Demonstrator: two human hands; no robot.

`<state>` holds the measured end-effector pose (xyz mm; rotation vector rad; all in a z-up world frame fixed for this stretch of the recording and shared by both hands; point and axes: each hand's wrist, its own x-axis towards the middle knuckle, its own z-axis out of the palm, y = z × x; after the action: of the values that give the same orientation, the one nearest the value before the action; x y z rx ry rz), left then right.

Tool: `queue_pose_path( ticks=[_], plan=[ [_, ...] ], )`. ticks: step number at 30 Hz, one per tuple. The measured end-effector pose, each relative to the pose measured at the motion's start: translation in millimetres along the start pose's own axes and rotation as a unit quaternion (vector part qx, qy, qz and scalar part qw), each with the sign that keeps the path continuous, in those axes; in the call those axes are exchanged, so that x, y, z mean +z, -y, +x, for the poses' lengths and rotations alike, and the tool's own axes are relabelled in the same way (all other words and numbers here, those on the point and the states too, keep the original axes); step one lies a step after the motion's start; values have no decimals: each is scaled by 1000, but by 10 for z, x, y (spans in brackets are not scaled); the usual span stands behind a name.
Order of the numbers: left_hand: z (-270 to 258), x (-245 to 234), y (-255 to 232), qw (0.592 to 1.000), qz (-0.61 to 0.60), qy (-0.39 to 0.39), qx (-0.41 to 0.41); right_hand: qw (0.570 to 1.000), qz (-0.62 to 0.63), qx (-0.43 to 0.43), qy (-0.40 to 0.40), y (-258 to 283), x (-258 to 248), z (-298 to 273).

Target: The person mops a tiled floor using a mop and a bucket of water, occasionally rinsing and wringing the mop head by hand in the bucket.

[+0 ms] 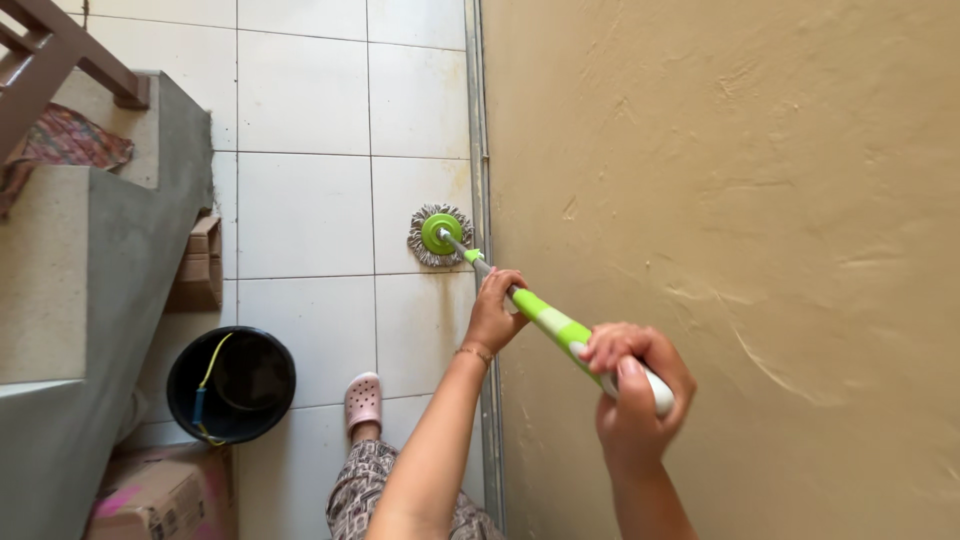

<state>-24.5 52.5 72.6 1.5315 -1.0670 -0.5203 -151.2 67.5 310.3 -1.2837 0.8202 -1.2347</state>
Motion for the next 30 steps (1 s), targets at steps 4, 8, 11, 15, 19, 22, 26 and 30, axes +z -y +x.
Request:
queue_pose_path(
  ticks=[4, 8, 11, 15, 19, 22, 26, 30],
  plan=[
    [6, -100, -532, 992, -8, -112, 64, 1000, -15, 1, 6, 32, 278, -71],
    [-34, -303, -707, 1000, -4, -8, 13, 968, -76, 47, 236, 247, 78, -59],
    [-107, -663, -636, 974, 40, 220, 40, 927, -18, 156, 340, 448, -99, -173],
    [-234, -898, -630, 873, 63, 472, 104, 858, -250, 334, 300, 625, 13, -561],
    [-481, -934, -504, 810, 133, 560, 115, 700, -423, 502, 281, 587, 304, -826],
    [-760, -874, -429, 796, 217, 552, 124, 604, -505, 543, 292, 322, 477, -1050],
    [-1025, -868, -158, 867, 238, 425, 102, 560, -631, 406, 350, -103, 312, -1360],
    [-938, -1280, 242, 928, 232, 291, 9, 599, -632, 366, 328, -713, 207, -1638]
  ],
)
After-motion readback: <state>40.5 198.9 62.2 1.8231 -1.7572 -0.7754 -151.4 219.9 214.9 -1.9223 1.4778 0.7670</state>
